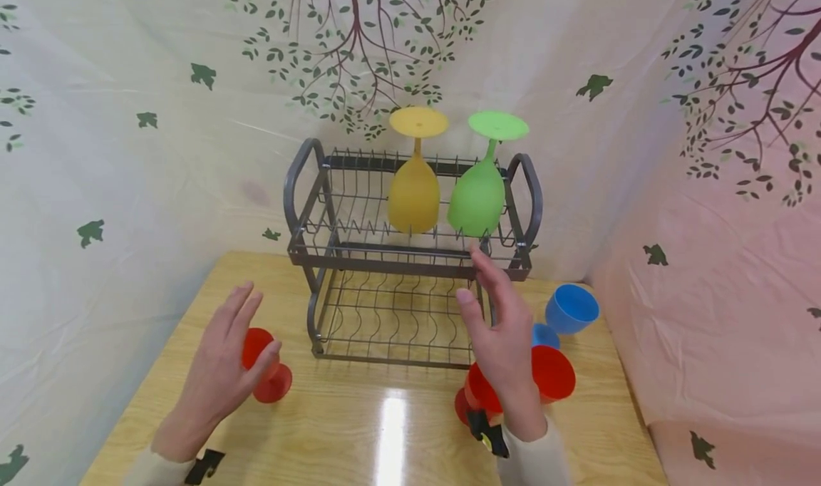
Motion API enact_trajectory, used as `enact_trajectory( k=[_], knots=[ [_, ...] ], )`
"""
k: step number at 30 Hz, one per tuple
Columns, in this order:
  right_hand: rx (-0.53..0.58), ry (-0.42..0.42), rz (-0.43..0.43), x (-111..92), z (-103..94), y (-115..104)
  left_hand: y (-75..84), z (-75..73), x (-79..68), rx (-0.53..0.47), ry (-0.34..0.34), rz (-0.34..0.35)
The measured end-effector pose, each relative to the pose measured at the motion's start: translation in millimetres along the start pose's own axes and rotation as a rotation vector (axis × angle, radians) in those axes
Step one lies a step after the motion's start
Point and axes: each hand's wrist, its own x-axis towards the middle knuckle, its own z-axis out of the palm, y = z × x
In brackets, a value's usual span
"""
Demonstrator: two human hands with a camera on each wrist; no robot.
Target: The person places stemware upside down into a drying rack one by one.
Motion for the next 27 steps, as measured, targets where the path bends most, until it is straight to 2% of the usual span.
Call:
enact_trajectory(
  k=[10, 17, 20, 27],
  knots=[
    [-0.004, -0.023, -0.051, -18, 3.6, 15, -8.7, -0.2, -12.8, 0.050, -0.101, -0.028],
    [-0.028, -0.057, -0.160, -28, 11.8, 27, -21.5, -3.2, -14.9, 0.087, -0.208, -0.032],
    [-0.036, -0.092, -0.135, -35, 15.4, 31, -26.0, -5.7, -14.2, 0.113, -0.279, -0.059],
    [-0.073, -0.183, -0.018, -53, 24.3, 39, -31.0, -10.4, -12.7, 0.139, -0.464, -0.132]
  ],
)
